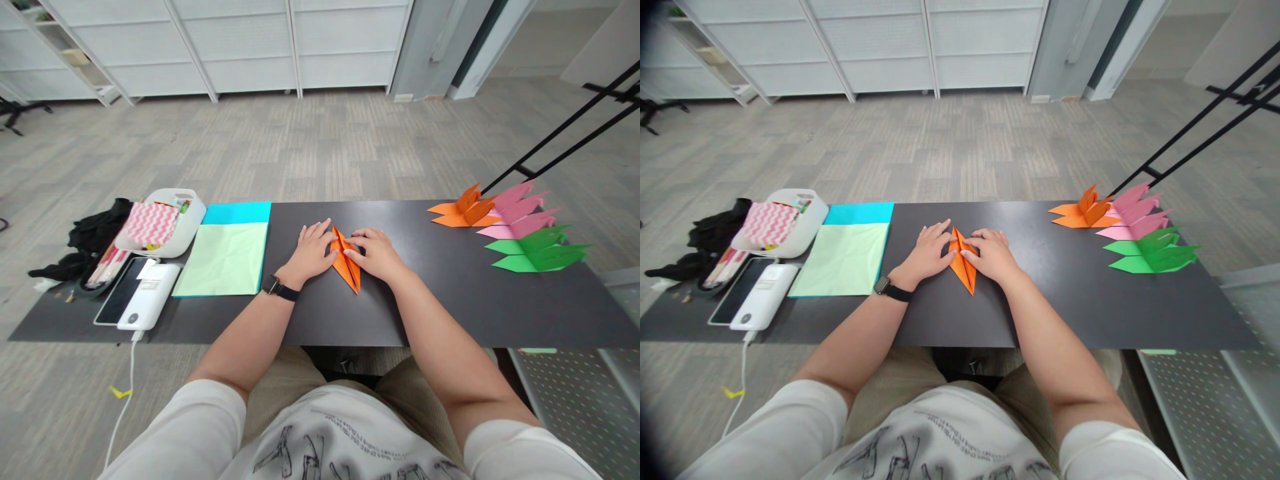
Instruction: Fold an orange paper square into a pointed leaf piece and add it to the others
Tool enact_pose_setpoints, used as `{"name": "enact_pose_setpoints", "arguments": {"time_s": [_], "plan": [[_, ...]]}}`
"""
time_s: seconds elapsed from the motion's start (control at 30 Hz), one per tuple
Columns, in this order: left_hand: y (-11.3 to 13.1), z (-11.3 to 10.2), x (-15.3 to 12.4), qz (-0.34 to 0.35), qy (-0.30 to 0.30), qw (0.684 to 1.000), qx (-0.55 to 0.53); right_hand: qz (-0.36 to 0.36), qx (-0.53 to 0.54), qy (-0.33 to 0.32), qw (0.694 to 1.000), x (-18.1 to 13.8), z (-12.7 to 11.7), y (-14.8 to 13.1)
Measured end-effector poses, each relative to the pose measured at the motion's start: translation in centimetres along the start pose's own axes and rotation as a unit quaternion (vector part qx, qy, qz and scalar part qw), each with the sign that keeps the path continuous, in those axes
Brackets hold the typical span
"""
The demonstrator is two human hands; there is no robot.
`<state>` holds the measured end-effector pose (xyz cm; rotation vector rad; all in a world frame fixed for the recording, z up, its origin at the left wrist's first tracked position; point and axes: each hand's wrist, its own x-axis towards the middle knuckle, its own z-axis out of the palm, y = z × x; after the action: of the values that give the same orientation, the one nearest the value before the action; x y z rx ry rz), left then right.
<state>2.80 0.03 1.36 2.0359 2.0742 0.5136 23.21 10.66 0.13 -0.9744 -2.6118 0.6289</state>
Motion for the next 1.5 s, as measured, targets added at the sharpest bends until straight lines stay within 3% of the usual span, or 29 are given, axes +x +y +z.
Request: {"name": "enact_pose_setpoints", "arguments": {"time_s": [0.43,0.83,1.0,1.17,1.5], "plan": [[0.1,0.1,-0.1,0.007,0.007,1.000,-0.008,-0.001,-0.002,-0.009,1.000,-0.1,-0.3,0.0],[-0.4,0.3,0.1,-0.048,0.033,0.998,0.029,0.006,-0.029,-0.010,1.000,-0.1,-0.1,0.8],[0.0,-0.1,0.5,-0.020,0.057,0.998,-0.003,0.011,-0.046,0.007,0.999,-0.1,0.3,0.5],[0.1,0.2,0.7,0.014,0.044,0.999,-0.001,0.021,-0.058,0.021,0.998,-0.1,0.7,0.1],[0.6,-0.2,0.2,0.007,0.019,0.999,0.025,0.031,-0.038,0.075,0.996,0.8,0.9,0.7]]}}
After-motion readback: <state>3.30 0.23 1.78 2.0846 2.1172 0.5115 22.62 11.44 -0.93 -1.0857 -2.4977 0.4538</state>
